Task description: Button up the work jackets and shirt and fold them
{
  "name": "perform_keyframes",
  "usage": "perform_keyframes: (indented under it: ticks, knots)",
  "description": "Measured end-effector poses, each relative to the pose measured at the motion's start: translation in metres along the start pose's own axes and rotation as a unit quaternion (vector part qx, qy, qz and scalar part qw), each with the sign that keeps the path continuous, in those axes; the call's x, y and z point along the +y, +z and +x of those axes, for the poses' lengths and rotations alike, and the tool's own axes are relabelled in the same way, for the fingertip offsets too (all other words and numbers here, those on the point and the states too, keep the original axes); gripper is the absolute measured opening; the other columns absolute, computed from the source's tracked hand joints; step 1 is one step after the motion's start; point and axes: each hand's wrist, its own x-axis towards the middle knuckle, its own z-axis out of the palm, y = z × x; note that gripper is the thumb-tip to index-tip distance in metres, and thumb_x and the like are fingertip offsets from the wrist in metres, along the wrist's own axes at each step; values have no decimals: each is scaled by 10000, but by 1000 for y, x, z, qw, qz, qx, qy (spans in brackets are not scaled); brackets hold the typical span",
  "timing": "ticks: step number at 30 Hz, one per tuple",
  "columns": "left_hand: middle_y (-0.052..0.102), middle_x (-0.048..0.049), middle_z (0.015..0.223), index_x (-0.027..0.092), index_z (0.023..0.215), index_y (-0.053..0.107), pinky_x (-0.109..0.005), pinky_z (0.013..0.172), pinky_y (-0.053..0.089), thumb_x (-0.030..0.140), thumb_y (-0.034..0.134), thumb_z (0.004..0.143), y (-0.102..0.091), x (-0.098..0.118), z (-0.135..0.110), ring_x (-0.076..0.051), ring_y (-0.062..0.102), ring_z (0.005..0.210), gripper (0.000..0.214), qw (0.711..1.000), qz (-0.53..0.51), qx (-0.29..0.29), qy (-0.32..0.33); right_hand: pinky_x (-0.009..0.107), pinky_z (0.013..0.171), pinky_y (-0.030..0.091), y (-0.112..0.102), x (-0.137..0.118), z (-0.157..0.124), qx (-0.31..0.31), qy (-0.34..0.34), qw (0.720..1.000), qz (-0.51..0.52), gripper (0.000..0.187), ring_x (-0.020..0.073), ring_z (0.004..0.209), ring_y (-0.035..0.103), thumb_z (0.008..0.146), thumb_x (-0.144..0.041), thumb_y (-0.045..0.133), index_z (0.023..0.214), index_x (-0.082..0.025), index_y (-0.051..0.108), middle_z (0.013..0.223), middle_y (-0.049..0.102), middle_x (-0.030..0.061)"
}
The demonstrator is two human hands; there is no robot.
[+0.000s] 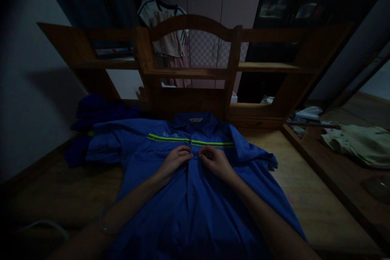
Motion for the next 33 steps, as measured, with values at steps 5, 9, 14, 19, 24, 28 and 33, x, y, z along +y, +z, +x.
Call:
perform_keyframes:
  ticks: [5, 9, 14, 19, 24, 28, 33]
  knots:
    - [638, 22, 683, 154, 913, 577, -207, 576, 425, 235, 737, 654, -3, -3, 1, -99, 589, 590, 315, 1000, -5, -19, 4, 233, 625, 452, 3, -3, 0, 24, -4, 1000, -11, 187, 146, 710, 601, 860, -340, 577, 898, -174, 655, 820, 660, 28]
    - [623, 32, 697, 158, 936, 570, -196, 569, 414, 244, 736, 663, -2, -3, 0, -87, 576, 592, 331, 1000, -3, -18, 24, 220, 538, 423, 7, 4, 2, 26, 27, 997, 61, 264, 117, 577, 550, 850, -419, 580, 871, -163, 643, 698, 614, 4]
    - [598, 40, 702, 163, 919, 553, -193, 582, 413, 264, 734, 670, 1, 0, -3, -85, 567, 609, 323, 997, 45, -11, 61, 207, 467, 377, 7, 12, 6, 8, 69, 986, 155, 361, 87, 469, 474, 788, -506, 630, 819, -146, 618, 570, 531, -36]
    - [601, 18, 762, 169, 925, 541, -216, 674, 460, 228, 709, 697, 1, 6, -8, -114, 608, 727, 289, 985, 119, -16, 126, 204, 471, 370, 4, 10, 7, -4, 87, 980, 180, 371, 75, 456, 463, 767, -510, 653, 772, -142, 606, 556, 527, -41]
    - [595, 11, 797, 172, 938, 554, -223, 688, 481, 217, 739, 673, 1, 6, -8, -120, 614, 752, 327, 979, 135, -28, 152, 206, 468, 366, 5, 13, 7, -4, 92, 980, 178, 376, 77, 461, 472, 758, -513, 656, 781, -140, 618, 574, 545, -34]
    - [645, -16, 828, 166, 934, 604, -249, 719, 504, 248, 760, 661, 1, 4, -6, -142, 635, 777, 325, 974, 163, -12, 158, 206, 465, 355, 4, 14, 8, -4, 94, 980, 175, 377, 79, 461, 465, 754, -516, 654, 790, -142, 626, 560, 541, -36]
    - [709, -55, 916, 162, 956, 670, -294, 789, 524, 230, 729, 695, 0, 2, -4, -177, 665, 832, 275, 967, 193, -9, 165, 212, 492, 369, 2, 10, 7, -5, 96, 979, 177, 376, 82, 470, 464, 754, -518, 648, 788, -144, 628, 542, 531, -43]
